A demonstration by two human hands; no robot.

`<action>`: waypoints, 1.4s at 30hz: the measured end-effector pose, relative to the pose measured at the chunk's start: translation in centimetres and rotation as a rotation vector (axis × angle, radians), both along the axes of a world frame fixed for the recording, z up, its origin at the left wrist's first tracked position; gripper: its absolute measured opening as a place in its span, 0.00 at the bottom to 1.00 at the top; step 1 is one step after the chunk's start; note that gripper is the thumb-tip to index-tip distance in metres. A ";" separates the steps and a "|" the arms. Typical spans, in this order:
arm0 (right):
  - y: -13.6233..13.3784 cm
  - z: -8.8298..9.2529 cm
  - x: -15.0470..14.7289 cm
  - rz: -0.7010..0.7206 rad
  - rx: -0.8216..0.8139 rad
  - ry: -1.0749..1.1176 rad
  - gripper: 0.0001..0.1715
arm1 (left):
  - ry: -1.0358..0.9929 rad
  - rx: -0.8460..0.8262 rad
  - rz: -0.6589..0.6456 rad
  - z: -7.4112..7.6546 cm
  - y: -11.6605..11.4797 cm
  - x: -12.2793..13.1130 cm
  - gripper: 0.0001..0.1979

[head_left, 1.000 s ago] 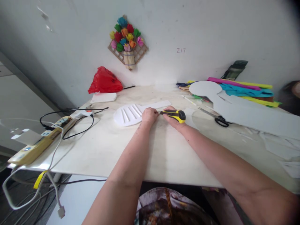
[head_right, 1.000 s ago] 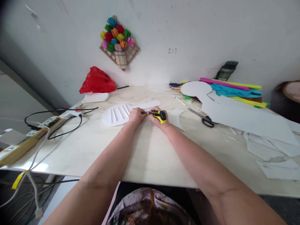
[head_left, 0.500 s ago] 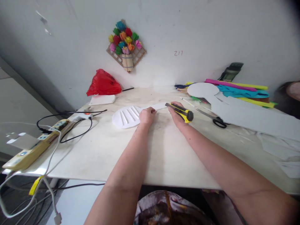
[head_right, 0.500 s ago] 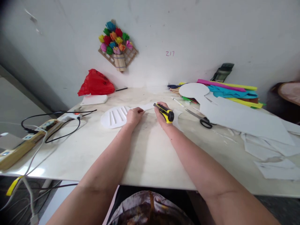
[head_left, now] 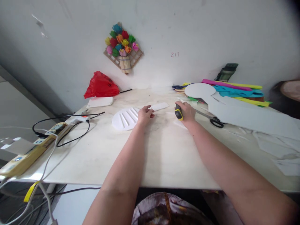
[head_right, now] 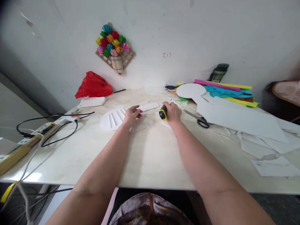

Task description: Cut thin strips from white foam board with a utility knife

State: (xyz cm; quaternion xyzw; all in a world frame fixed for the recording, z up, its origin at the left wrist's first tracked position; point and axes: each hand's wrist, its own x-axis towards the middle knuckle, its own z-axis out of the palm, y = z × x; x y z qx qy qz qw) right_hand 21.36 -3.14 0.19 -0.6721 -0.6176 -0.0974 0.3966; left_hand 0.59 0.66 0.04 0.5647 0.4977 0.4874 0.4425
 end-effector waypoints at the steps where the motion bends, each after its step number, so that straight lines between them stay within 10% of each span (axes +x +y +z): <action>1: 0.1 0.1 0.4 -0.025 -0.002 0.031 0.16 | -0.006 -0.015 -0.009 0.0 0.0 0.2 0.19; 7: 0.5 -0.1 0.8 -0.079 0.083 0.109 0.18 | 0.181 -0.045 -0.020 -0.7 0.3 0.3 0.17; 12: -1.1 0.5 -3.1 0.110 -0.100 -0.297 0.19 | 0.259 0.115 0.100 -1.3 0.9 -1.3 0.15; 25: -2.2 1.7 -7.7 0.425 -0.387 -0.761 0.19 | -0.458 -0.027 -0.078 -0.2 -0.5 -1.6 0.10; 33: -1.0 2.0 -5.0 -0.026 -0.489 -0.597 0.19 | -0.534 -0.098 -0.165 0.0 -0.9 -1.2 0.09; 42: 0.0 1.7 -3.7 -0.061 -0.511 -0.449 0.18 | -0.545 -0.067 -0.214 -0.4 -1.0 -1.2 0.11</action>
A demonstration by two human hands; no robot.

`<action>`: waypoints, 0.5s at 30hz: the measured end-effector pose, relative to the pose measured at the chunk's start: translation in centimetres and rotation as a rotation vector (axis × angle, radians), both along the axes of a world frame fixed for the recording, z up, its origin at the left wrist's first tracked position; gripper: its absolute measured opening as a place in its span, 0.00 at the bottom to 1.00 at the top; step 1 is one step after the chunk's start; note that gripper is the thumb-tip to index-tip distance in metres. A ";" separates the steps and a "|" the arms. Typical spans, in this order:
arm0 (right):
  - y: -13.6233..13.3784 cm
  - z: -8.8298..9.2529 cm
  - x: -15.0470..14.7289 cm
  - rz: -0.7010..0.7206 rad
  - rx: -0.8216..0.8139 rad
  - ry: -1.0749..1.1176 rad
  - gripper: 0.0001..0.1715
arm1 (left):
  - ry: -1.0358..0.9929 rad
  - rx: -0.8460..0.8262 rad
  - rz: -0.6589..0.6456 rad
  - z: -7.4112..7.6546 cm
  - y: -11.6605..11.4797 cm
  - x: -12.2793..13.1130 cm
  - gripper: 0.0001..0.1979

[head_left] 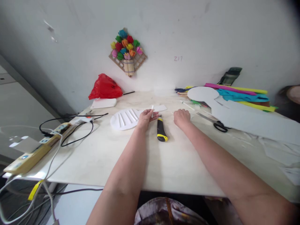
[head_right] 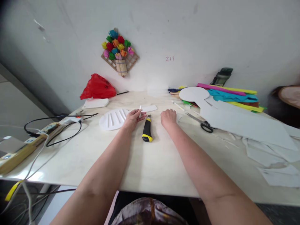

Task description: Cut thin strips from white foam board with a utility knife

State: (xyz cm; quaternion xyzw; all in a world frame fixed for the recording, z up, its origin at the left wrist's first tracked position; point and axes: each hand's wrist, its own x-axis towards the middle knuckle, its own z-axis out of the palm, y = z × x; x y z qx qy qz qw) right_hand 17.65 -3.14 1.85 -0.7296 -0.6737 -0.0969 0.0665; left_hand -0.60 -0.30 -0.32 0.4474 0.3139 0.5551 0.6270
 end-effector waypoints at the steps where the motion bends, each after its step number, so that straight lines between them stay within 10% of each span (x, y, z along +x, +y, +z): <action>1: 0.3 0.2 -0.1 -0.016 0.002 0.095 0.16 | 0.002 0.003 -0.004 0.0 0.0 0.0 0.11; 8: 1.1 2.2 -3.8 0.123 -0.073 1.241 0.04 | -0.046 -0.007 -0.038 0.0 0.0 0.1 0.12; 15: 1.0 1.7 -6.3 0.147 -0.049 1.477 0.03 | -0.078 -0.006 -0.060 0.0 -0.1 -0.1 0.14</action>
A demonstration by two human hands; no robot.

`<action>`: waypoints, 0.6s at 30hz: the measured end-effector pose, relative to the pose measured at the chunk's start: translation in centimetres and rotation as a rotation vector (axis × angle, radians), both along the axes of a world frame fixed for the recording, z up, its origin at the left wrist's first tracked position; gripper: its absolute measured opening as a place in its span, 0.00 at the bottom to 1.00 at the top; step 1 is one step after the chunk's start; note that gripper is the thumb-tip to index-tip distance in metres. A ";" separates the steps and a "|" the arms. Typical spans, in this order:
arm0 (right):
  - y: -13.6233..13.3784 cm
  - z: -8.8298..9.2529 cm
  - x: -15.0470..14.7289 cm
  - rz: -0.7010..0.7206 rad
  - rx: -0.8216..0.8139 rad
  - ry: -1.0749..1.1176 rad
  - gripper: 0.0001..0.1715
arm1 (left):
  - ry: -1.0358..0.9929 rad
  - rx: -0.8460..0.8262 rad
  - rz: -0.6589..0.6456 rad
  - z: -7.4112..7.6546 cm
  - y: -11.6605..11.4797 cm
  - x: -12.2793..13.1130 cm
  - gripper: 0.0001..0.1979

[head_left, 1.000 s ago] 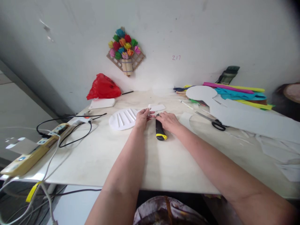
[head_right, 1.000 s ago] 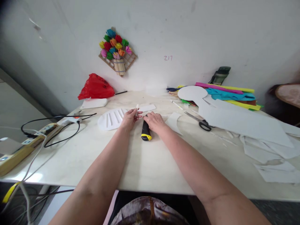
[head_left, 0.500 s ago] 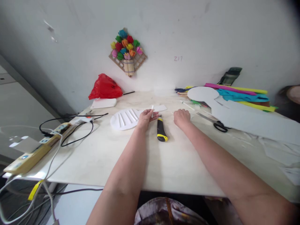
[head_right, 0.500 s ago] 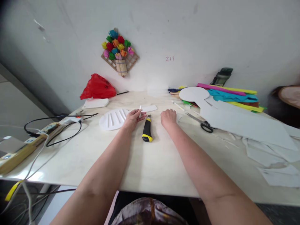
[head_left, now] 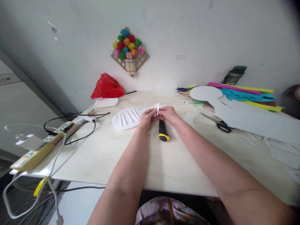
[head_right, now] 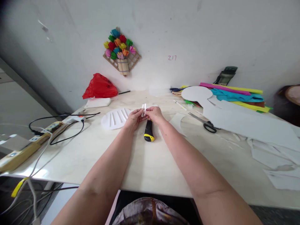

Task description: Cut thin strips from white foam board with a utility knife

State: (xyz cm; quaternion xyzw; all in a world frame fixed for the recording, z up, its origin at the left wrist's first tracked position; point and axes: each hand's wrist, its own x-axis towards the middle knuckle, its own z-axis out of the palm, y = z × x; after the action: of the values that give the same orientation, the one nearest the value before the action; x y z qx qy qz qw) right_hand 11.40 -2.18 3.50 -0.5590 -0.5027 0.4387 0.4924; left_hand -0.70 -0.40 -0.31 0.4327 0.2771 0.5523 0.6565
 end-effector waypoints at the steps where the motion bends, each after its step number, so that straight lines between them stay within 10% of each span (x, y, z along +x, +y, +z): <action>1: 0.1 -0.2 0.0 -0.009 -0.001 0.008 0.03 | 0.008 0.000 -0.001 0.0 0.0 0.0 0.14; 18: -0.3 -0.7 -0.3 -0.009 0.035 0.044 0.04 | 0.021 -0.001 -0.021 0.3 -0.2 0.1 0.14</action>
State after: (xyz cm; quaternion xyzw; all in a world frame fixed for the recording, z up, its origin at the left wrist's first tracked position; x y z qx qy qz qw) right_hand 11.12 -2.48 2.81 -0.5429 -0.4968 0.4397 0.5149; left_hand -0.58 -0.65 -0.01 0.4410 0.2798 0.5405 0.6597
